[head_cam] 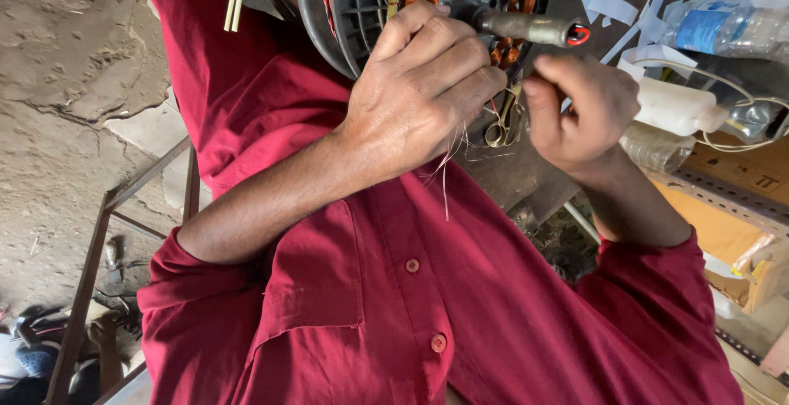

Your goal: The person uses a wooden stick to push and adjust copper wires within the slots of a motor stator resting on their lap. They repeatedly insert the stick into the stator slots to organize the winding ends.

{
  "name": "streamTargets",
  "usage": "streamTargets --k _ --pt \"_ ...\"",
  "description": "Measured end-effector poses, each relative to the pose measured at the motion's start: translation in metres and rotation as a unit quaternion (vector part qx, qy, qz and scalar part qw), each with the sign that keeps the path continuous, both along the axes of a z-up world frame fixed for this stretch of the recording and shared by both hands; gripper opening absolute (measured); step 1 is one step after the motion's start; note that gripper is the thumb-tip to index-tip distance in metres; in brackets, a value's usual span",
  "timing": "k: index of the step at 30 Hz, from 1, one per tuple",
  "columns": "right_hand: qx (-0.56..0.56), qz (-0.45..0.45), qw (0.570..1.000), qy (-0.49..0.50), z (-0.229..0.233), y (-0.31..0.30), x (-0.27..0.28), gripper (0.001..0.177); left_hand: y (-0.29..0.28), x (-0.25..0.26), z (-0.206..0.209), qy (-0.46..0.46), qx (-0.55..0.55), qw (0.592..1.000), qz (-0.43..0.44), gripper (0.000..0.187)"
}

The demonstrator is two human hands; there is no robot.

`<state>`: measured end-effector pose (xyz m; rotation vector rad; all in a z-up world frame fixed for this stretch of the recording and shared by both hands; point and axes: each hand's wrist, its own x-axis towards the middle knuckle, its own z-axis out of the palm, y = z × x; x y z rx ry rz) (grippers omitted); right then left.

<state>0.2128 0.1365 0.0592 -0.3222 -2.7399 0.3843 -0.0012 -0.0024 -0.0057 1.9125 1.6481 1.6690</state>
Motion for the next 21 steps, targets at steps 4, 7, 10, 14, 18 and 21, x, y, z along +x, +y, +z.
streamTargets --k 4,7,10,14,18,21 --pt "0.102 0.071 0.992 0.000 0.000 0.005 -0.013 0.012 0.001 0.002 0.000 0.002 0.006 1.000 0.011 0.015" --pt "-0.140 0.013 0.990 0.026 0.000 -0.007 -0.020 0.011 0.001 0.001 -0.001 0.000 0.007 1.000 0.005 0.015" --pt "-0.641 -0.166 0.749 0.035 -0.003 -0.021 -0.020 0.013 -0.001 -0.001 -0.001 0.003 0.004 1.000 0.004 0.016" --pt "-0.532 -0.209 0.819 -0.036 0.002 -0.015 -0.003 0.016 0.001 0.001 -0.002 0.009 0.008 1.000 0.007 0.015" --pt "-0.130 -0.040 0.988 -0.067 0.007 -0.006 0.007 0.007 0.000 0.000 -0.001 -0.003 0.005 1.000 0.001 0.017" --pt "-0.044 0.125 0.990 -0.036 0.006 -0.002 0.005 0.009 0.000 -0.002 0.000 -0.004 0.001 1.000 -0.002 0.018"
